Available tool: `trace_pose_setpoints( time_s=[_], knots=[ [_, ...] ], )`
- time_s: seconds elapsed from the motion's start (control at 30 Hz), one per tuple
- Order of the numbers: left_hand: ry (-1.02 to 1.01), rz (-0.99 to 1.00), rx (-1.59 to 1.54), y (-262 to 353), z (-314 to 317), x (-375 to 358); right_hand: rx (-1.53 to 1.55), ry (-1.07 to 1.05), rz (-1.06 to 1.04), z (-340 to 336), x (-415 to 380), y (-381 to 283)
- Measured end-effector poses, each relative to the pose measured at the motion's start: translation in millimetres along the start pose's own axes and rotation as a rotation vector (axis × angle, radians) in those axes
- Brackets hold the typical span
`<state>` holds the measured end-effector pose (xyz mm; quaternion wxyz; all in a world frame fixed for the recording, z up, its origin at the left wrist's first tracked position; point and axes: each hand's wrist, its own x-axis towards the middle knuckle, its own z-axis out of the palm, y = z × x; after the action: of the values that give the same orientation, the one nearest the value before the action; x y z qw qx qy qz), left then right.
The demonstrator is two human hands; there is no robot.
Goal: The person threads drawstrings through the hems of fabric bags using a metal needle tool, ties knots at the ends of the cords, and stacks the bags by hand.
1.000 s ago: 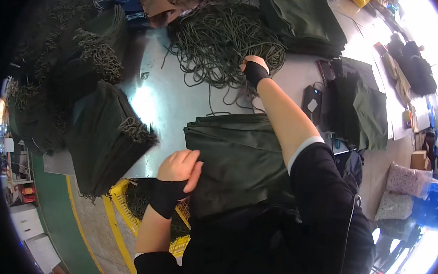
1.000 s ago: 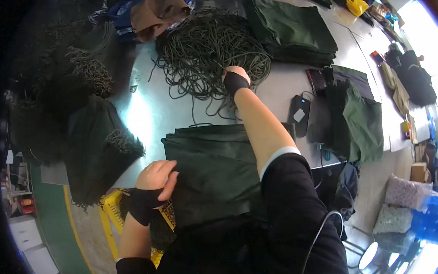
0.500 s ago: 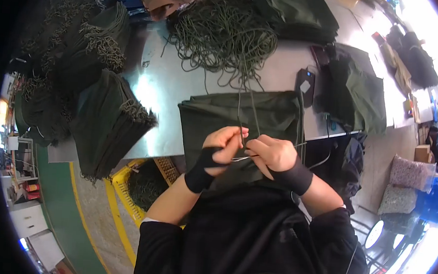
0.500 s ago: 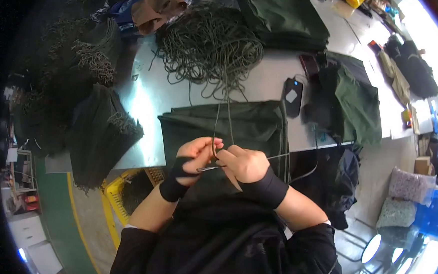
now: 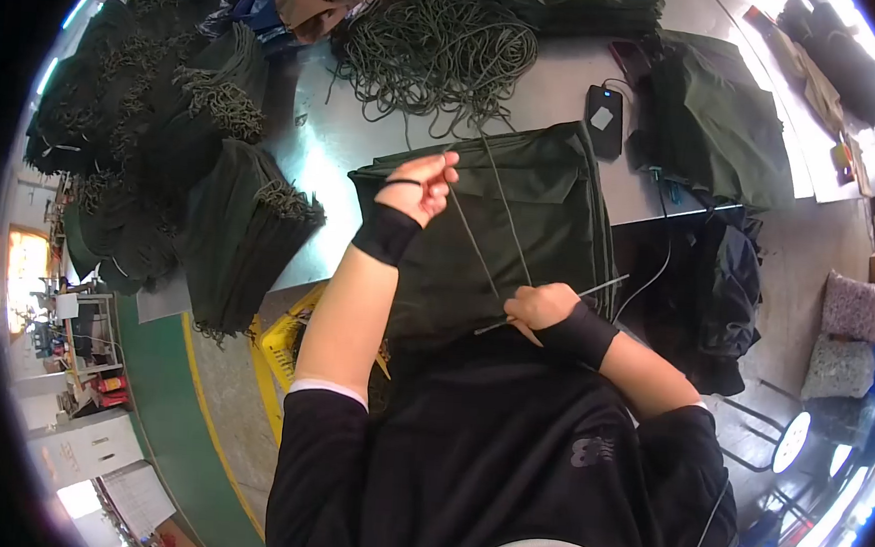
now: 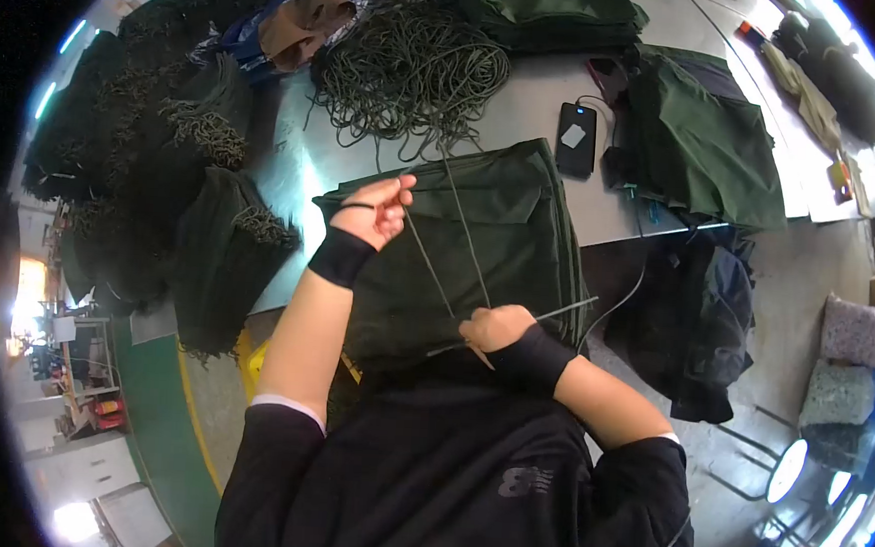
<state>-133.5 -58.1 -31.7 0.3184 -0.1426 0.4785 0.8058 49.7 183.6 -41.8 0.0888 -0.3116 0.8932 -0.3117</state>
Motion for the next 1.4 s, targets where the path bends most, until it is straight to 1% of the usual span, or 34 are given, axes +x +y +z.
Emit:
trace_pose_setpoints(
  time_s=[0.07,0.1,0.17,0.3,0.37,0.43,0.5,0.63,0.7,0.73,0.77,0.8,0.83,0.87,0.9,0.97,1.03,1.07,1.1,1.2,1.27,1.33,1.4],
  knots=[
    [0.013,0.007,0.026,22.4,-4.5,10.5,-0.010,-0.104,0.002,2.1,-11.0,1.4],
    [0.016,0.018,0.050,32.9,-4.9,13.8,-0.010,-0.095,-0.007,3.5,-15.0,2.4],
    [0.089,0.058,0.097,51.2,-4.3,19.6,0.029,-0.145,0.006,5.0,-21.0,4.3],
    [0.124,0.149,0.130,83.0,-3.0,21.4,0.002,-0.108,0.007,-1.0,-25.9,4.9],
    [0.125,0.224,0.116,100.4,-9.6,23.1,-0.005,-0.120,-0.002,-0.6,-28.2,7.9],
    [0.151,0.252,0.076,120.4,-16.0,22.5,-0.027,-0.197,0.022,-0.7,-29.8,11.7],
    [0.160,0.294,0.072,136.0,-20.7,17.7,-0.018,-0.185,-0.001,-1.7,-30.8,15.3],
    [0.177,0.380,0.162,154.1,-23.8,5.9,-0.013,-0.192,0.015,-0.9,-31.5,17.8],
    [0.298,0.446,0.445,157.0,-24.9,2.6,-0.009,-0.153,0.024,-1.4,-29.9,18.5],
    [0.389,0.587,0.686,154.1,-24.9,2.0,-0.013,-0.152,0.016,-12.1,-25.2,10.3],
    [0.422,0.776,0.875,149.7,-26.2,3.4,0.057,0.020,0.035,-26.0,-21.7,-1.1],
    [0.350,0.804,0.794,145.0,-22.9,-0.2,0.129,0.190,0.056,-35.7,-16.0,-6.8],
    [0.276,0.827,0.714,136.9,-13.9,-8.9,0.130,0.192,0.056,-39.6,-9.7,-2.9],
    [0.254,0.793,0.678,126.6,-4.5,-17.5,0.223,0.328,0.045,-45.3,-2.6,3.0],
    [0.212,0.764,0.555,112.4,8.5,-27.6,0.315,0.463,0.039,-50.4,3.5,7.5],
    [0.074,0.606,0.466,85.3,32.6,-55.7,0.402,0.506,0.075,-66.2,18.0,10.7],
    [0.044,0.522,0.378,54.8,47.0,-70.0,0.504,0.557,0.052,-72.0,36.8,3.6],
    [0.087,0.509,0.361,42.5,57.6,-76.9,0.608,0.513,0.107,-75.0,42.9,-1.5],
    [0.081,0.521,0.359,32.0,60.4,-81.3,0.711,0.468,0.158,-79.2,48.1,-7.3],
    [0.084,0.524,0.298,13.3,74.4,-95.9,0.719,0.452,0.169,-83.8,59.8,-21.8],
    [0.103,0.515,0.378,7.5,76.3,-102.6,0.703,0.453,0.183,-80.4,64.1,-22.2],
    [0.096,0.491,0.392,5.4,77.2,-108.6,0.690,0.455,0.195,-77.5,65.5,-22.1],
    [0.082,0.473,0.417,5.1,77.4,-111.9,0.651,0.474,0.146,-76.6,66.9,-21.6]
  ],
)
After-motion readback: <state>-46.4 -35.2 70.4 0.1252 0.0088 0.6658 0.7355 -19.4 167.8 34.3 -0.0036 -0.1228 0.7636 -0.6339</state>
